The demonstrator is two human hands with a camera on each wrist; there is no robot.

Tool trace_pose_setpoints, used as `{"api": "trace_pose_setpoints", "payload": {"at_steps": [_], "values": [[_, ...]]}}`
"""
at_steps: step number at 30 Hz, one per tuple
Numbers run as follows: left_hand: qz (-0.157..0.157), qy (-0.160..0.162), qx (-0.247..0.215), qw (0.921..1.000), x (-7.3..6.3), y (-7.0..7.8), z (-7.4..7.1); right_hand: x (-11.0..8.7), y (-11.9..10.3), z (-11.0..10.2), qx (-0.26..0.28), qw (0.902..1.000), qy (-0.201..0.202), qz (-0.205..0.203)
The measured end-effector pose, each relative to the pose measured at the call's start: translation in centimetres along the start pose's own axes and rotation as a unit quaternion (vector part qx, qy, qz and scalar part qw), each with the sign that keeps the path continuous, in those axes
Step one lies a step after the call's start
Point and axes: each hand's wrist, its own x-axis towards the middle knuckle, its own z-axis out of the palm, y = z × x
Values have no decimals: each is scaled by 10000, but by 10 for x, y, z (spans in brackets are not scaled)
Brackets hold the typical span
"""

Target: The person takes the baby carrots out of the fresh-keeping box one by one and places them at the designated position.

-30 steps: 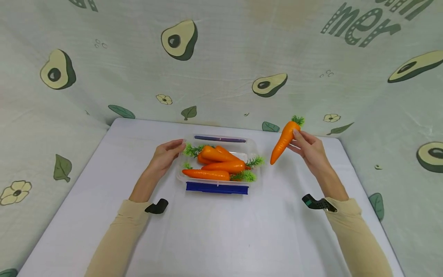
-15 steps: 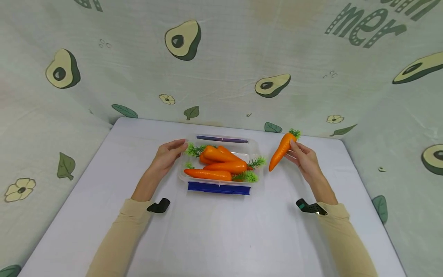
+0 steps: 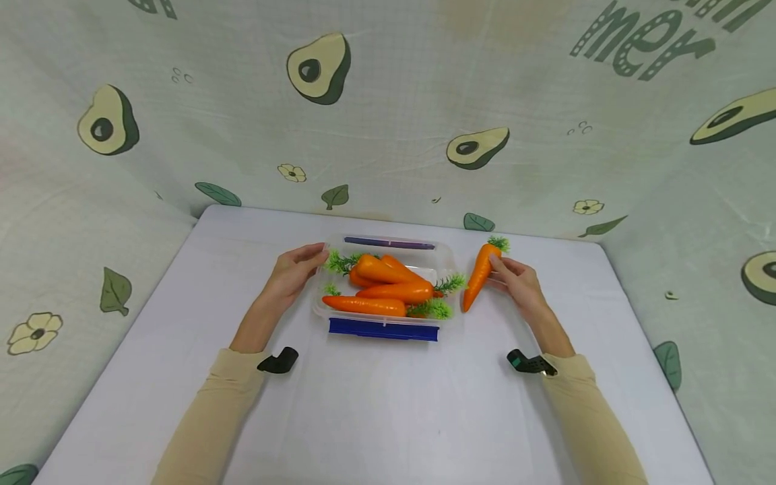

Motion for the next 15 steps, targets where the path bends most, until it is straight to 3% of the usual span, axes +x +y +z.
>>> {"api": "trace_pose_setpoints", "payload": {"at_steps": [15], "values": [[-28,-14,55,10000,-1,1,0,12,4,12,-672,9977,16,-9]]}}
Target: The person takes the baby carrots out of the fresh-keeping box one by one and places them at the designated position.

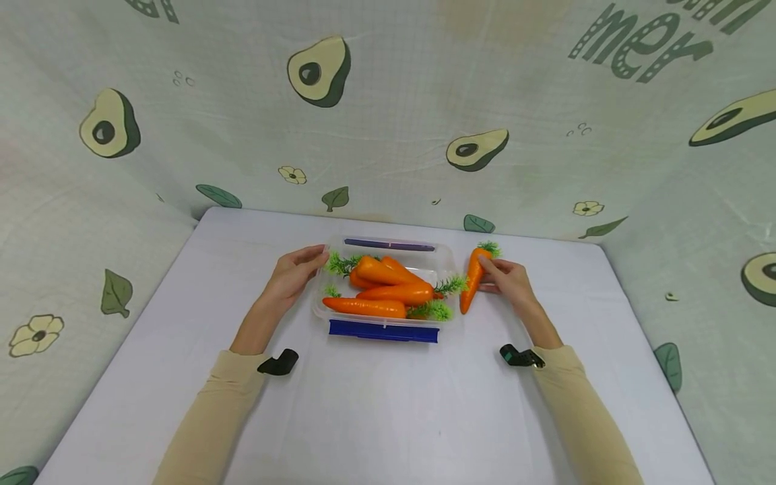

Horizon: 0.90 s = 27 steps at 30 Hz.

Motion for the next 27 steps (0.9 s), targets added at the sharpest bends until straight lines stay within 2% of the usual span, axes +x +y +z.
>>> {"api": "trace_pose_setpoints", "payload": {"at_steps": [5,11,21,27], "values": [[-2,16,-34,10000,0,0,1,-1,-5,4,-277,9995,123,93],[-11,27,-108,9999,-1,0,1,2,-2,4,-1043,9941,271,-142],[9,-13,-91,10000,-2,0,1,-2,-4,7,-1201,9925,200,-72],[-27,5,-67,10000,-1,0,1,-3,-6,11,-1522,9880,245,-73]]}}
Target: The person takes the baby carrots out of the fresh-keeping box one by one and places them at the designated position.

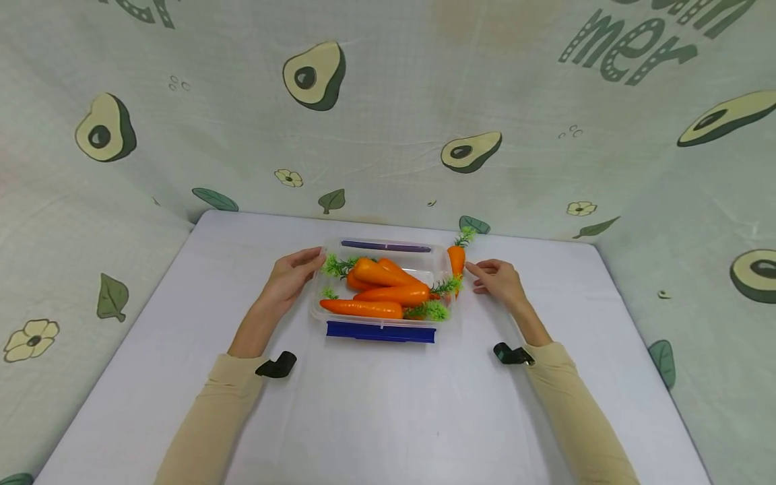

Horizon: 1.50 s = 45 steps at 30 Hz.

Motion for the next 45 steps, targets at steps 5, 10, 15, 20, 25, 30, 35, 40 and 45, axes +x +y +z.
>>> {"api": "trace_pose_setpoints", "payload": {"at_steps": [5,10,15,20,25,30,35,40,45], "values": [[5,4,22,10000,0,0,0,-1,-1,2,-284,9995,-79,-113],[28,-14,28,10000,0,0,0,-3,-1,4,-460,9983,-102,-346],[35,-24,17,10000,0,0,0,-3,-2,8,-536,9973,-118,-481],[63,-26,-46,10000,0,-1,-1,-2,-3,9,-609,9967,-128,-519],[68,-10,-67,10000,1,-2,0,-4,-3,8,-663,9965,-147,-482],[27,14,-89,10000,2,-3,0,-7,-5,4,-650,9962,-191,-547],[-42,-33,-84,9999,1,-1,1,-12,-14,-4,-881,9918,-147,-912],[-87,-83,-91,9999,0,0,0,-16,-33,-8,-1154,9818,-15,-1511],[-238,-106,-148,9996,-3,2,-2,-23,-56,-10,-1298,9687,135,-2113]]}}
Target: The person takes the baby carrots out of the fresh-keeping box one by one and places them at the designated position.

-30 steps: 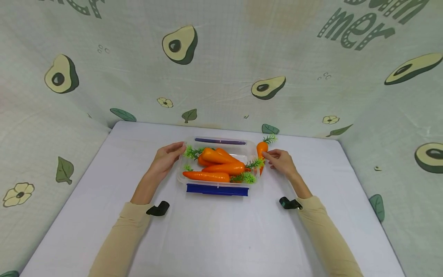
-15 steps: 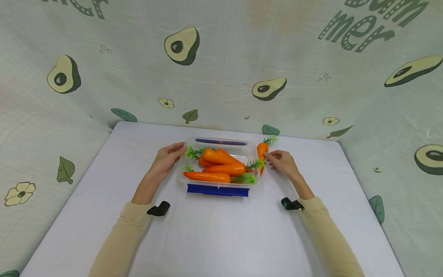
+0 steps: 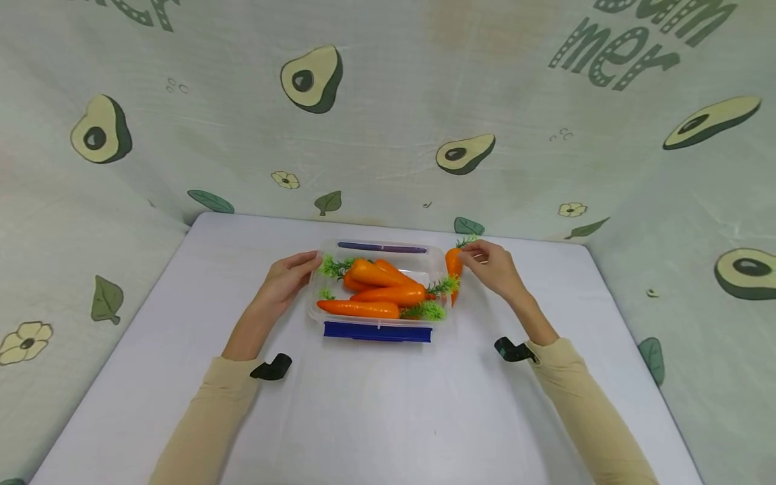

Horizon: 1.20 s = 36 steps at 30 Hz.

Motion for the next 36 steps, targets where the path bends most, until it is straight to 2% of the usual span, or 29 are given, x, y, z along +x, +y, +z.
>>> {"api": "trace_pose_setpoints", "payload": {"at_steps": [9,14,21,28,36], "values": [[-199,1,-30,9998,-2,2,-2,3,-37,0,82,9975,-100,-690],[-215,-30,57,9997,-3,1,-3,0,-53,5,101,9919,-500,-1163],[-176,-54,43,9998,-6,1,-3,-5,-66,17,-97,9773,-1098,-1811],[-172,-82,20,9998,-6,0,-5,-10,-70,27,-181,9672,-1744,-1838],[-148,-90,-91,9998,-3,-2,-4,-11,-73,36,-412,9584,-2167,-1811]]}}
